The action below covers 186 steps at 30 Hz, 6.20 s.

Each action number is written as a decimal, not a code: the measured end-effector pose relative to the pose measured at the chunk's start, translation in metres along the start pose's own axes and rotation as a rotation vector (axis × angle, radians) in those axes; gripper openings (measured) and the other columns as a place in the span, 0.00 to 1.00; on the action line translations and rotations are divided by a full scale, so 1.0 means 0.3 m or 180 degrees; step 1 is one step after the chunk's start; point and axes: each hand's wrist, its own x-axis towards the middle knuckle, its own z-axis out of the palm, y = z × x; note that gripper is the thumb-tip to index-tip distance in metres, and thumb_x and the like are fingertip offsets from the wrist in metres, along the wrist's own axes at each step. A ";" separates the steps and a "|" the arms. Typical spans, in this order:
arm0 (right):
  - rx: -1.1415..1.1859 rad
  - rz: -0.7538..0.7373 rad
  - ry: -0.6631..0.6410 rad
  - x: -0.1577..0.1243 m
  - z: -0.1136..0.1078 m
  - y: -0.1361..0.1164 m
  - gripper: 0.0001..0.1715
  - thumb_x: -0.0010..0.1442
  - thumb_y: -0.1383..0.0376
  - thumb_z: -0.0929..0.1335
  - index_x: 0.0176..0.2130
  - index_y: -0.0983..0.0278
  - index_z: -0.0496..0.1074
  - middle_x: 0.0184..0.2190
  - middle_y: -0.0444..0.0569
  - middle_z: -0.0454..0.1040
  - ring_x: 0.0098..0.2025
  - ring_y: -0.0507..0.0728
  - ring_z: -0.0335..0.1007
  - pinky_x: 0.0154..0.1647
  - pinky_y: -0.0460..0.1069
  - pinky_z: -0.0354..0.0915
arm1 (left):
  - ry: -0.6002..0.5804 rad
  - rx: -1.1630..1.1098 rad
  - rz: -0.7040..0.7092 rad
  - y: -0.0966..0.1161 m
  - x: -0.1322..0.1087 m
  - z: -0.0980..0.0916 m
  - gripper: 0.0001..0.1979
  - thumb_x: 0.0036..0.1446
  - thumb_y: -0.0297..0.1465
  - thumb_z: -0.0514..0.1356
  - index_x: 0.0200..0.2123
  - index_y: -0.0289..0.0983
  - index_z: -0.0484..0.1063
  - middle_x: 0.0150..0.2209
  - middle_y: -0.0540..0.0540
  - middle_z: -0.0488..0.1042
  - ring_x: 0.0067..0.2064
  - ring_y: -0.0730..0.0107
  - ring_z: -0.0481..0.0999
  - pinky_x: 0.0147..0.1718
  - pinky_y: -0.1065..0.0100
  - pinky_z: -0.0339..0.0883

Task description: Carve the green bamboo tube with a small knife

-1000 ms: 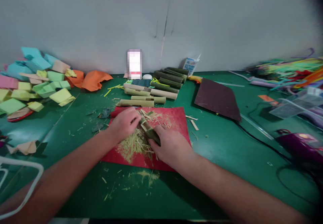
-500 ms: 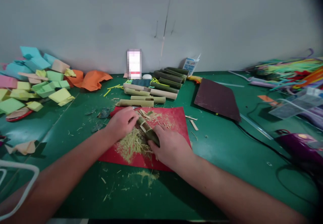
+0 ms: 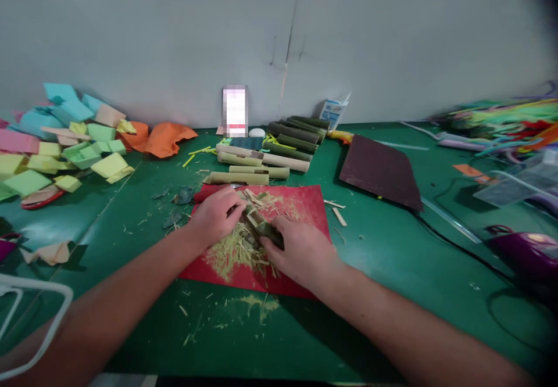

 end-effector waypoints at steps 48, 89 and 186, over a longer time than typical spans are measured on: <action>-0.0163 0.0044 0.0089 0.008 0.003 0.015 0.10 0.57 0.57 0.62 0.32 0.62 0.64 0.26 0.46 0.71 0.24 0.52 0.62 0.21 0.48 0.42 | 0.0620 -0.1492 -0.1590 -0.007 0.008 -0.014 0.11 0.56 0.37 0.57 0.32 0.35 0.72 0.30 0.46 0.74 0.26 0.75 0.69 0.25 0.72 0.66; -0.0049 0.0032 0.0034 0.005 -0.007 0.010 0.11 0.57 0.57 0.62 0.32 0.62 0.65 0.25 0.45 0.70 0.23 0.51 0.59 0.21 0.48 0.41 | 0.0388 -0.1236 -0.1520 0.011 0.016 -0.029 0.10 0.54 0.33 0.59 0.39 0.37 0.74 0.30 0.49 0.72 0.27 0.74 0.69 0.27 0.71 0.67; -0.0234 0.0024 -0.0007 0.001 -0.008 -0.008 0.10 0.58 0.58 0.62 0.32 0.63 0.65 0.26 0.47 0.71 0.25 0.53 0.64 0.21 0.48 0.43 | 0.0090 -0.0318 -0.0007 -0.017 0.000 0.019 0.07 0.59 0.29 0.56 0.32 0.35 0.72 0.31 0.46 0.72 0.35 0.70 0.72 0.37 0.68 0.67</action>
